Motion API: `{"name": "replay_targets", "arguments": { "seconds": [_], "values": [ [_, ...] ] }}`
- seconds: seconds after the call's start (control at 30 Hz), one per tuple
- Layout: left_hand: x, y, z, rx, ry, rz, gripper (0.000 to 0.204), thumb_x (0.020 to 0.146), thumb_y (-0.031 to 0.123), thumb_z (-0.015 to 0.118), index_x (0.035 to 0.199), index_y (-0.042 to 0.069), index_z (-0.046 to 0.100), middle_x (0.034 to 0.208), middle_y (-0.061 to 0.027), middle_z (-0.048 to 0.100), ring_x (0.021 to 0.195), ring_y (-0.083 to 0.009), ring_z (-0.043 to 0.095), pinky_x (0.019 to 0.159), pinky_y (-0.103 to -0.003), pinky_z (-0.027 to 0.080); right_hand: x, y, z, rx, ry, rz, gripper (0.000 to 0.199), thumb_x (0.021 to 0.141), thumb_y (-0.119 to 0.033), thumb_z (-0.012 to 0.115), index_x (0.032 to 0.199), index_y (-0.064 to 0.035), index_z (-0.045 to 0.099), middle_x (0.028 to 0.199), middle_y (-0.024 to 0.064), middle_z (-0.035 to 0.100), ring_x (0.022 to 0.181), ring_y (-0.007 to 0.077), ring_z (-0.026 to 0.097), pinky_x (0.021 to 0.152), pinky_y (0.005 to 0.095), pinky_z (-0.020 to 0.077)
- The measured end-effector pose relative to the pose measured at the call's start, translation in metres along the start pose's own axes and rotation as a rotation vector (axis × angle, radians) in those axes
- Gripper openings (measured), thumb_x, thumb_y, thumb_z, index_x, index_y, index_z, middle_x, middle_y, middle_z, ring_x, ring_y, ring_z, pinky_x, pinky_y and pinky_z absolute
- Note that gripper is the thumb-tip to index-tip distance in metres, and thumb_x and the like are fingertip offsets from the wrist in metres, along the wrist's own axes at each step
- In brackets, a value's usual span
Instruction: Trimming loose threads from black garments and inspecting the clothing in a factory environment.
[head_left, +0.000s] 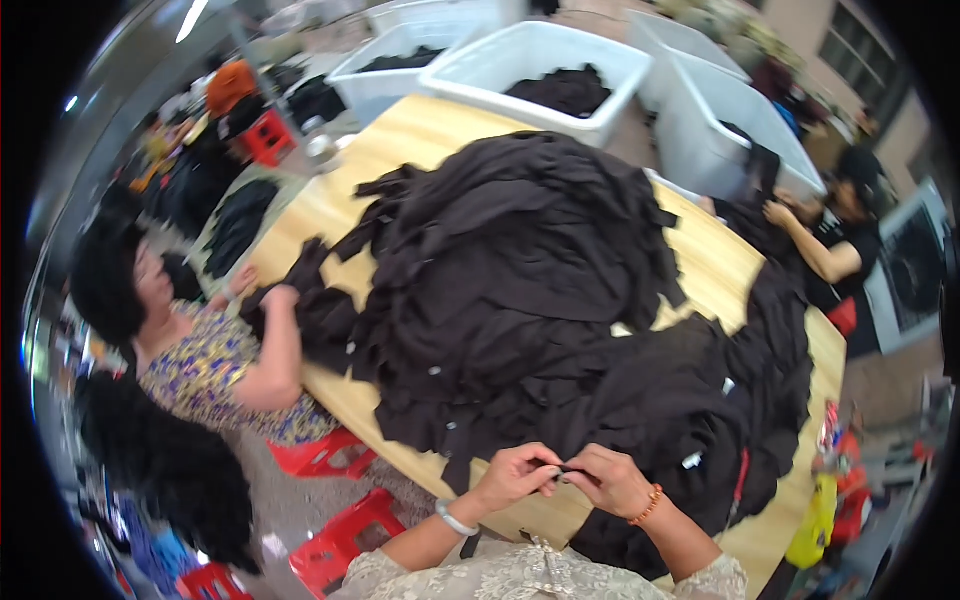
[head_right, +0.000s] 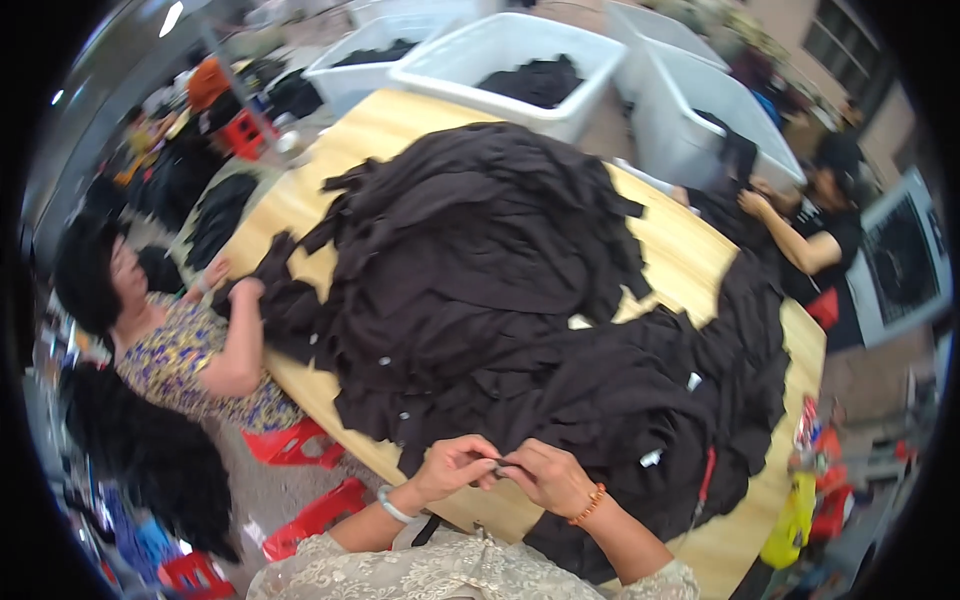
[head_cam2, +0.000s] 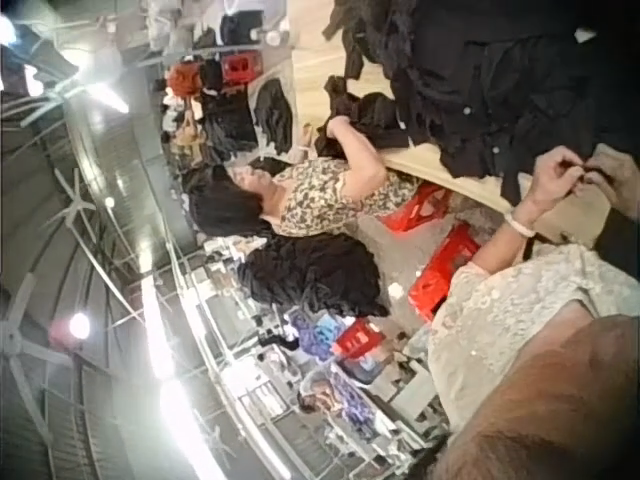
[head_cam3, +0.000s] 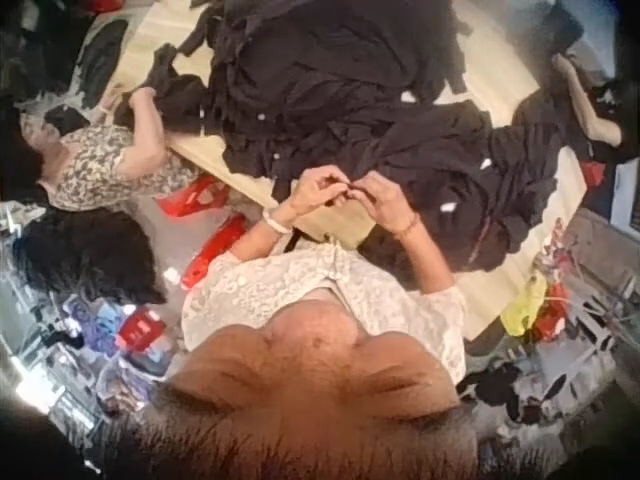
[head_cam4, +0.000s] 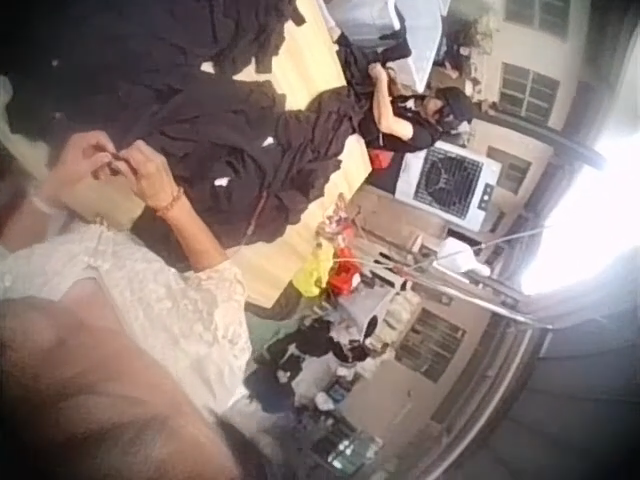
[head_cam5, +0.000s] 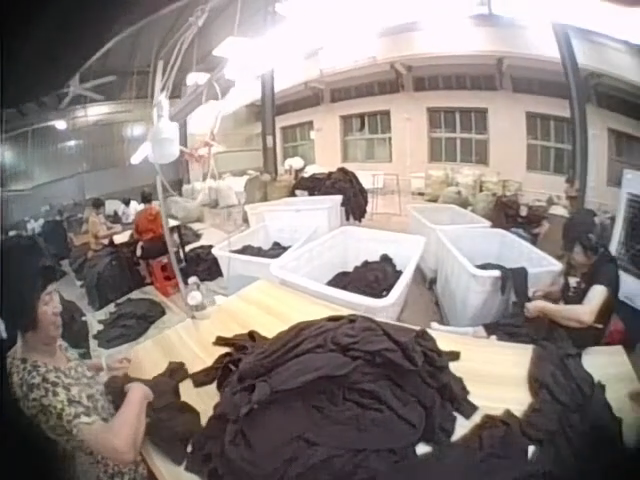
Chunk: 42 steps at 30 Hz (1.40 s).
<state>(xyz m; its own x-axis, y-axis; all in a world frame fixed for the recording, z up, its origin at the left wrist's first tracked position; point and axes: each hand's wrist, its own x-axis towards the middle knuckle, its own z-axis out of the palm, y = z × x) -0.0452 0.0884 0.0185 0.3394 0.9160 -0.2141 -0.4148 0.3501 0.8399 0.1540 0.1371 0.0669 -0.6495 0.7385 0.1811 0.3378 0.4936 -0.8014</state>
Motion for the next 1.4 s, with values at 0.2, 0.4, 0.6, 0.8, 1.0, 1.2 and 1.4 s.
{"name": "replay_targets", "arguments": {
  "seconds": [0.2, 0.4, 0.6, 0.8, 1.0, 1.2, 1.4],
  "values": [
    [0.012, -0.005, 0.022, 0.223, 0.045, 0.206, 0.007, 0.089, -0.002, 0.057, 0.096, -0.001, 0.058, 0.094, -0.0041, 0.055, 0.071, -0.007, 0.059, 0.06, -0.019, 0.051, -0.026, -0.003, 0.009, -0.206, 0.177, 0.044, 0.009, 0.079, -0.007, 0.068, 0.085, -0.0028, 0.063, 0.078, 0.0079, 0.058, 0.068, 0.0256, 0.06, 0.058, 0.0329, 0.0495],
    [-0.006, -0.021, 0.041, 0.246, 0.347, 0.454, 0.006, 0.092, 0.001, 0.053, 0.097, 0.0, 0.052, 0.098, -0.0076, 0.053, 0.069, -0.0103, 0.059, 0.059, -0.022, 0.055, -0.024, -0.016, 0.035, -0.314, 0.373, 0.005, 0.01, 0.079, -0.011, 0.063, 0.083, -0.0034, 0.057, 0.075, 0.0088, 0.051, 0.07, 0.0252, 0.058, 0.058, 0.0345, 0.0486],
    [-0.005, -0.037, 0.024, 0.756, 0.41, 0.709, 0.011, 0.084, -0.008, 0.057, 0.094, -0.003, 0.056, 0.095, -0.0118, 0.056, 0.077, -0.0179, 0.056, 0.063, -0.025, 0.048, -0.015, -0.014, 0.05, -0.41, 0.388, 0.032, 0.013, 0.074, -0.011, 0.062, 0.076, -0.0046, 0.051, 0.076, 0.0101, 0.048, 0.072, 0.0253, 0.056, 0.059, 0.0341, 0.0483],
    [-0.002, -0.033, 0.033, 0.767, 0.341, 0.553, 0.028, 0.078, -0.009, 0.06, 0.104, 0.0, 0.061, 0.097, -0.0089, 0.058, 0.073, -0.0141, 0.058, 0.059, -0.021, 0.047, -0.018, -0.011, 0.04, -0.465, 0.37, -0.038, 0.013, 0.07, -0.011, 0.063, 0.077, -0.006, 0.053, 0.073, 0.0076, 0.046, 0.067, 0.0228, 0.053, 0.056, 0.0321, 0.0466],
    [-0.001, -0.021, 0.025, 0.52, 0.333, 0.434, 0.02, 0.079, -0.014, 0.056, 0.094, -0.001, 0.06, 0.095, -0.0052, 0.055, 0.073, -0.0076, 0.056, 0.059, -0.019, 0.046, -0.019, -0.008, 0.04, -0.334, 0.32, -0.129, 0.018, 0.069, -0.003, 0.071, 0.084, -0.0018, 0.06, 0.078, 0.0074, 0.056, 0.067, 0.0225, 0.059, 0.057, 0.0313, 0.0492],
    [-0.003, -0.004, 0.029, 0.268, 0.287, 0.409, 0.019, 0.083, -0.013, 0.056, 0.098, -0.002, 0.057, 0.1, -0.0061, 0.055, 0.079, -0.0072, 0.057, 0.069, -0.019, 0.048, -0.012, -0.015, 0.028, -0.405, 0.447, -0.328, 0.019, 0.067, -0.001, 0.07, 0.085, 0.0011, 0.063, 0.073, 0.0068, 0.058, 0.058, 0.0189, 0.059, 0.05, 0.0285, 0.0476],
    [-0.001, 0.001, 0.023, 0.121, 0.26, 0.425, 0.014, 0.088, -0.004, 0.06, 0.099, 0.0, 0.054, 0.1, -0.0086, 0.056, 0.072, -0.0085, 0.058, 0.061, -0.019, 0.049, -0.013, -0.007, 0.025, -0.3, 0.381, -0.319, 0.018, 0.068, -0.003, 0.071, 0.083, -0.0019, 0.063, 0.076, 0.0066, 0.059, 0.061, 0.0197, 0.061, 0.054, 0.0296, 0.0497]
  ]
}}
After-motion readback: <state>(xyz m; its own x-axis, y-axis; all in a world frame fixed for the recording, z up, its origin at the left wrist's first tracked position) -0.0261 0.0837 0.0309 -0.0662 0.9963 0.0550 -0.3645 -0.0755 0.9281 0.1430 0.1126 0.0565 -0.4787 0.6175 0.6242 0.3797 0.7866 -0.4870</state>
